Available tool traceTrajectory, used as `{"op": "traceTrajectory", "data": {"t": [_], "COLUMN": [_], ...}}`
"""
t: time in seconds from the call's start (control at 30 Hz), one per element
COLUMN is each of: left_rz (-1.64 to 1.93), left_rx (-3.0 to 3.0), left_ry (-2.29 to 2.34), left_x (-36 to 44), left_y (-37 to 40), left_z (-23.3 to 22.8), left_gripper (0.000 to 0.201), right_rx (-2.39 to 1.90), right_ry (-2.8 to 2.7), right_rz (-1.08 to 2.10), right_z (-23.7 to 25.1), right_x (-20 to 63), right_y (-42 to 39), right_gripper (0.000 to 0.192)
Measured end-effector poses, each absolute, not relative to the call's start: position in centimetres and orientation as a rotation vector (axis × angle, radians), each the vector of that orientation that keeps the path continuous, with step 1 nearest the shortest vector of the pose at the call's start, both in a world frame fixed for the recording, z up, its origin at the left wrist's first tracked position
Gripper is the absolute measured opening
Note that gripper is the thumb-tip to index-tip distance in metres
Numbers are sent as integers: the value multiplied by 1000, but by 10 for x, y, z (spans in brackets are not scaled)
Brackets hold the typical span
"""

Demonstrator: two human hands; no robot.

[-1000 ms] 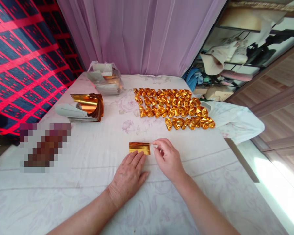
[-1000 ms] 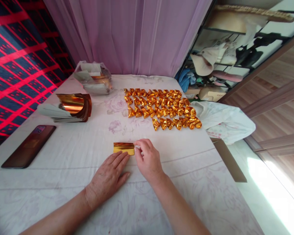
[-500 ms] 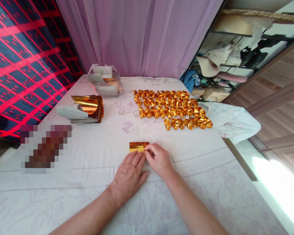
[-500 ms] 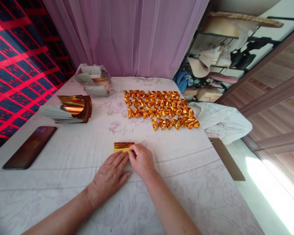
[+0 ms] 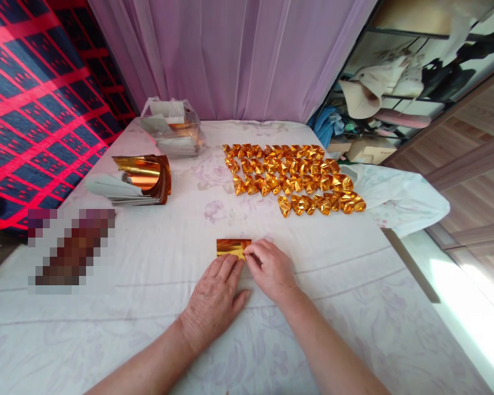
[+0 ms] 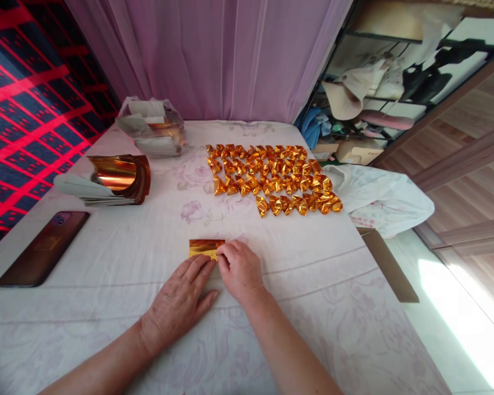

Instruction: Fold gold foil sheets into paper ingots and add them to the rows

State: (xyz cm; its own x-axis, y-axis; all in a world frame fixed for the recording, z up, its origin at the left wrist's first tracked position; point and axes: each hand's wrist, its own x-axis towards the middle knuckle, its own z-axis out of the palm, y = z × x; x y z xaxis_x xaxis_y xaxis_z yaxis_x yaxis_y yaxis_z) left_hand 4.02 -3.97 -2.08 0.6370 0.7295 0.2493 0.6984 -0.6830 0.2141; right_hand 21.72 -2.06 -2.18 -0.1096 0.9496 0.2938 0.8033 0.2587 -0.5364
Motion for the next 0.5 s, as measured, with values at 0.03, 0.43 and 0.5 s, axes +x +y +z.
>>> {"op": "traceTrajectory", "data": {"t": [0.03, 0.43, 0.5], "left_rz": [488, 550, 550], "left_rx": [2758, 2803, 2824], "left_ry": [1198, 1189, 1191], "left_x": [40, 30, 27], "left_y": [-40, -37, -36], "left_z": [-20, -18, -18], "left_gripper": [50, 43, 43], "right_rx": [-1583, -1608, -1609], "right_ry": [-1951, -1949, -1945], "right_rz": [323, 298, 290], "right_z": [-22, -20, -20], "right_x": [217, 216, 215], "right_y": [-21, -22, -22], "right_gripper": [15, 14, 14]}}
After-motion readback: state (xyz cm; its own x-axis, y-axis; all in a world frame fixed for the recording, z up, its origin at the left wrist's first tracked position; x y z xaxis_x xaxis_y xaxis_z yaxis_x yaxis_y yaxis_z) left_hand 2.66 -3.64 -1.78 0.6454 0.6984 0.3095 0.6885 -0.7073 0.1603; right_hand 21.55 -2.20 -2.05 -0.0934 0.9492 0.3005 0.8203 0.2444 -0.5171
